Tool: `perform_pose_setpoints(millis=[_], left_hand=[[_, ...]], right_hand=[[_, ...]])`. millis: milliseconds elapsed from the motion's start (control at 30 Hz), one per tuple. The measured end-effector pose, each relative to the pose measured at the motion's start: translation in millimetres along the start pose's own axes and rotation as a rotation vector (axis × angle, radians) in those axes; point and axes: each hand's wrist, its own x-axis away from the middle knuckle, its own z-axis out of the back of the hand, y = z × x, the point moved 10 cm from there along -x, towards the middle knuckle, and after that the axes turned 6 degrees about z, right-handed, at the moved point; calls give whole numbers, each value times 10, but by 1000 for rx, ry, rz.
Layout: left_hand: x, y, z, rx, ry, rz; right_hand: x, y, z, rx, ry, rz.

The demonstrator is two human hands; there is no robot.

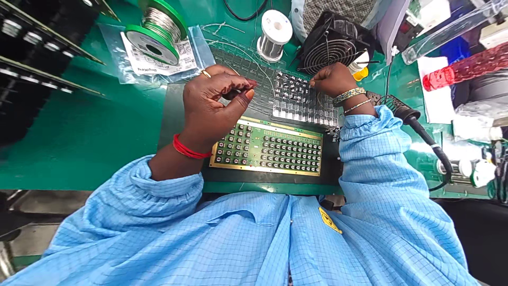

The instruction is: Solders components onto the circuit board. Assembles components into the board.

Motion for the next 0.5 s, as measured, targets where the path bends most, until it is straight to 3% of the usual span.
perform_pose_setpoints(millis=[167,300,500], left_hand=[[13,5,-19,-24,-22,22],[0,-7,-2,-21,-7,-1],[2,0,-1,-14,-7,-5]], right_hand=[[87,-88,-36,116,46,92],[79,-28,-12,-1,59,149],[63,44,19,-7,80,11]])
